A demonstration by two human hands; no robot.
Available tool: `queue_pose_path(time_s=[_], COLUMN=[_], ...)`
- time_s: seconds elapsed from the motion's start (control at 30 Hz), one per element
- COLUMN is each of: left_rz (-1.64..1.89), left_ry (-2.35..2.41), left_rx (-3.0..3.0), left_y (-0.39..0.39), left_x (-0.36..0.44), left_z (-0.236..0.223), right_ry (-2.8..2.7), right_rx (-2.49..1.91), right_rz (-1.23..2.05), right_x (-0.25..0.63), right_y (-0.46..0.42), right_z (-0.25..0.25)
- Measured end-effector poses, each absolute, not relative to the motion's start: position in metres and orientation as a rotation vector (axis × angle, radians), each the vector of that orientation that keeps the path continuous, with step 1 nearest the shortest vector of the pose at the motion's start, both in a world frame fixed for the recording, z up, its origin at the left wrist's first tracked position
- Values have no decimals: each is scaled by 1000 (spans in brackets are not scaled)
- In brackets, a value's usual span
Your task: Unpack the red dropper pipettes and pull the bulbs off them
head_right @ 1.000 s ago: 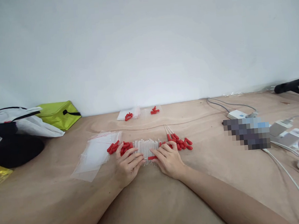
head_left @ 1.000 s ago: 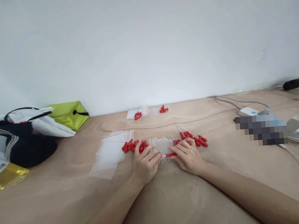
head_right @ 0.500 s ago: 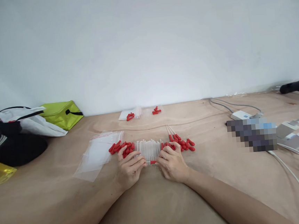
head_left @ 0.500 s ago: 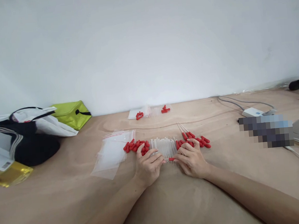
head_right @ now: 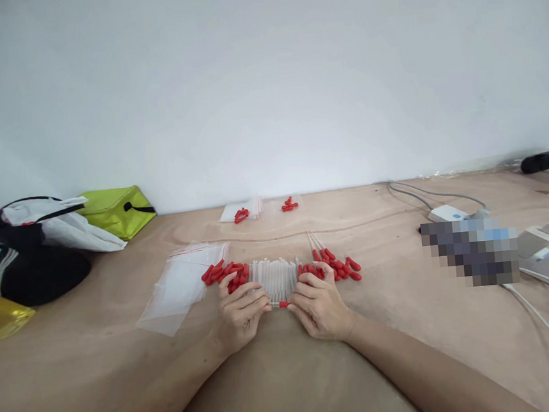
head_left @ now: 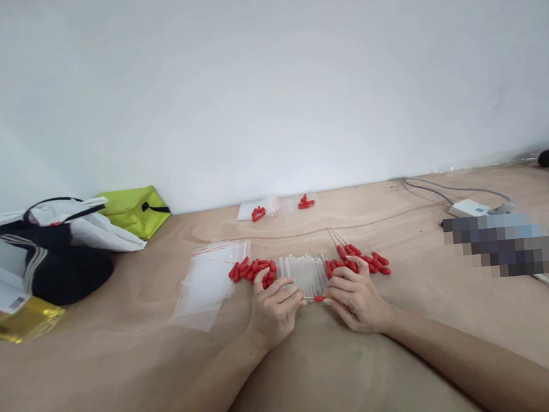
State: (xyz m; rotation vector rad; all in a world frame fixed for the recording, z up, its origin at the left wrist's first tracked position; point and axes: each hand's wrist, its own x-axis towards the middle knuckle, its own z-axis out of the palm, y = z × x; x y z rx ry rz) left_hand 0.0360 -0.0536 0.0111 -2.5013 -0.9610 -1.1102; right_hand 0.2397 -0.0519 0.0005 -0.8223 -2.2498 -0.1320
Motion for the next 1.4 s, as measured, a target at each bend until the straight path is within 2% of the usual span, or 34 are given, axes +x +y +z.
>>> queue_pose_path(time_s=[0.33, 0.67, 0.9, 1.13, 1.4], left_rz=[-1182, -1258, -1284, -1270, -1260], left_ry=[-933, -1211, -1172, -1113, -1096], left_rx=[-2521, -2357, -2307, -2289, -2576], left_y=[-54, -35, -26, -23, -28], left_x=[34, 28, 29, 35, 38], left_z=[12, -2, 2, 0, 0], right_ry=[-2250, -1836, -1540, -1586, -1770], right_rx=[-809, -1202, -1608, -1834, -2057], right_rz=[-152, -172, 18, 345, 258], right_x=[241, 255, 286, 314, 318], right_y=[-51, -31, -5, 9, 8], right_z=[2, 0, 11, 22, 27])
